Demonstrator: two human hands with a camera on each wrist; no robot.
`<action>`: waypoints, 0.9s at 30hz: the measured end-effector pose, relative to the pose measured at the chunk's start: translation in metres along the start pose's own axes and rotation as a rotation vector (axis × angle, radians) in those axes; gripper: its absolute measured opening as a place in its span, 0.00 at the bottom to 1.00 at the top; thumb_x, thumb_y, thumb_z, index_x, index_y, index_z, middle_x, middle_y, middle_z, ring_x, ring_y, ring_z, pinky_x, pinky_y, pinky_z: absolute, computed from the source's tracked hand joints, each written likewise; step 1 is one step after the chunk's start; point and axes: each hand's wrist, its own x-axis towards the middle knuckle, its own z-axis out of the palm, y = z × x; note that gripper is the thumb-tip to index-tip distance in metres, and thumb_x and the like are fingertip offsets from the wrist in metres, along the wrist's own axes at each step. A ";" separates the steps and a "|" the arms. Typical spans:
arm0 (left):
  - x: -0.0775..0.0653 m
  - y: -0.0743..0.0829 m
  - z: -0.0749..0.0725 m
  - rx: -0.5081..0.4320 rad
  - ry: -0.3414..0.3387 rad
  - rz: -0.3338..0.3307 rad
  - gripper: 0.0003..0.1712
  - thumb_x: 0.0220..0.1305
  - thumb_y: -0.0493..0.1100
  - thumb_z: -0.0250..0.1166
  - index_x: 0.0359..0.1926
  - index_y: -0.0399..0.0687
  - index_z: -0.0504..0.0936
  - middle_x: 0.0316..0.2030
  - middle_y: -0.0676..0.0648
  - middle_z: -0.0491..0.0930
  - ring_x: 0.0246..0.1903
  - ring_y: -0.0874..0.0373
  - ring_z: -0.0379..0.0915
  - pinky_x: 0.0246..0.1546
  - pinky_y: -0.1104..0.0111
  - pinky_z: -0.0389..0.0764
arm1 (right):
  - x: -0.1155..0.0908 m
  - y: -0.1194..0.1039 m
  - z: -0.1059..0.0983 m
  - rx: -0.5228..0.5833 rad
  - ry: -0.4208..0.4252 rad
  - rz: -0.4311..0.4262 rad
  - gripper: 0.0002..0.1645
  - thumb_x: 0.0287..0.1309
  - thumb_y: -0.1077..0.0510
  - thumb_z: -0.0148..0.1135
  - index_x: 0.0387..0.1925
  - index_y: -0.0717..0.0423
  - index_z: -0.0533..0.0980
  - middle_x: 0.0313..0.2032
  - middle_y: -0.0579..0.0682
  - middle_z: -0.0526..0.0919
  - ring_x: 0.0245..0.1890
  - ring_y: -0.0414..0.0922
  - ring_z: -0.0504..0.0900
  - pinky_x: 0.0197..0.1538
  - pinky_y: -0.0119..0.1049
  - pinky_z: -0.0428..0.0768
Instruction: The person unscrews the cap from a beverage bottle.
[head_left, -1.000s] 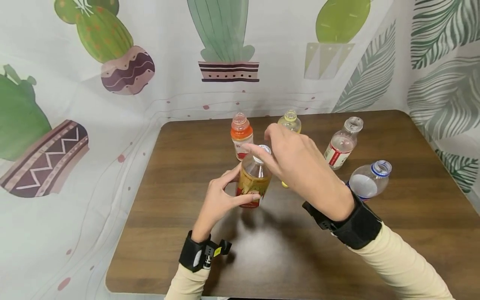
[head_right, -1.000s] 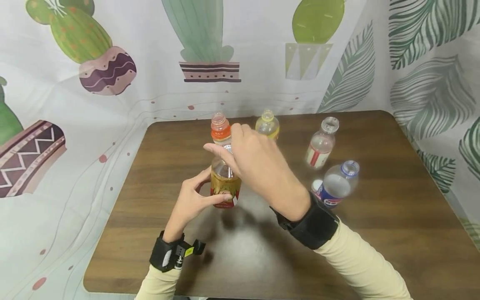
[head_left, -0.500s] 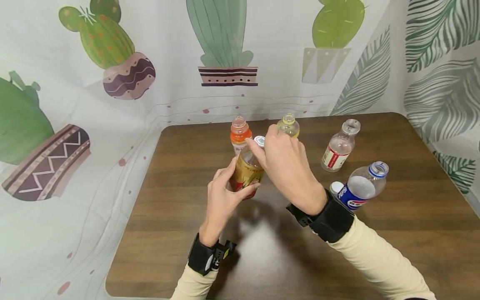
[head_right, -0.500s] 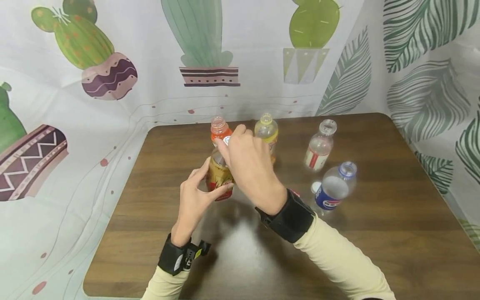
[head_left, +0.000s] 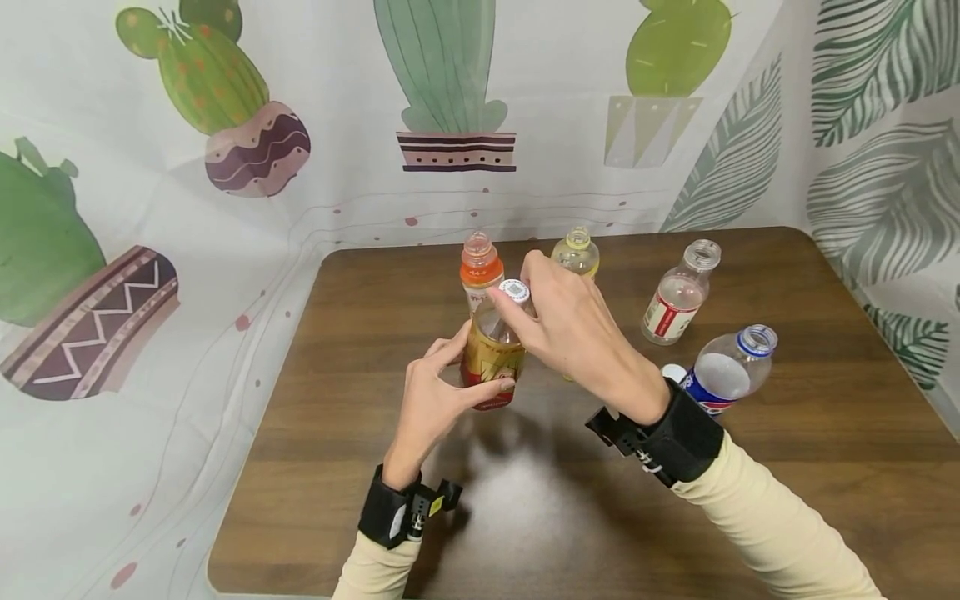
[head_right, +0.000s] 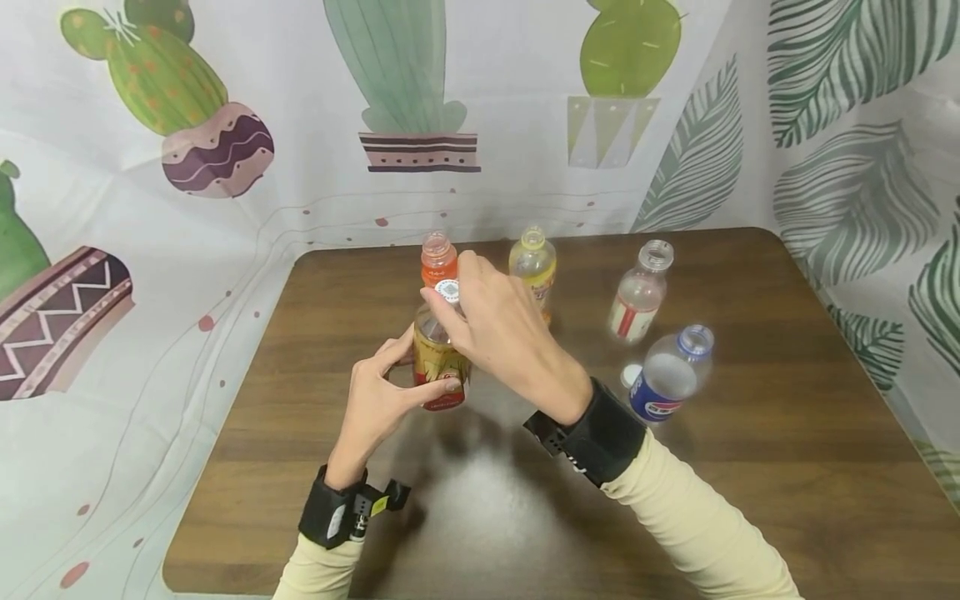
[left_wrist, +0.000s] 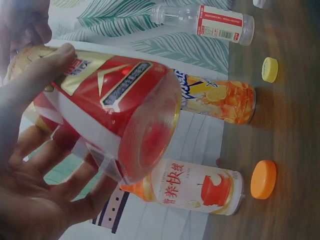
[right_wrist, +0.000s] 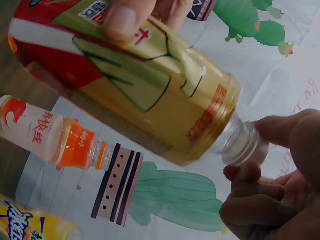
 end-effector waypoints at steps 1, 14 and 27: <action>0.000 -0.001 -0.001 -0.012 -0.017 -0.006 0.45 0.41 0.60 0.81 0.64 0.77 0.74 0.41 0.56 0.85 0.41 0.65 0.78 0.43 0.62 0.81 | 0.000 0.001 0.000 0.001 -0.001 -0.016 0.19 0.67 0.48 0.61 0.30 0.58 0.67 0.22 0.47 0.68 0.20 0.44 0.68 0.22 0.34 0.65; 0.003 -0.016 -0.017 -0.255 -0.405 -0.024 0.37 0.49 0.46 0.80 0.62 0.65 0.78 0.51 0.55 0.84 0.48 0.58 0.81 0.51 0.62 0.81 | -0.012 0.011 -0.002 0.096 -0.060 -0.180 0.16 0.64 0.49 0.64 0.32 0.55 0.69 0.23 0.45 0.69 0.21 0.37 0.66 0.23 0.31 0.65; -0.005 -0.030 -0.009 -0.540 -0.699 0.030 0.28 0.51 0.44 0.79 0.52 0.39 0.83 0.46 0.41 0.85 0.47 0.55 0.79 0.59 0.63 0.77 | -0.025 0.011 -0.011 0.210 -0.178 -0.297 0.16 0.63 0.49 0.66 0.33 0.53 0.69 0.24 0.40 0.71 0.23 0.33 0.68 0.25 0.27 0.70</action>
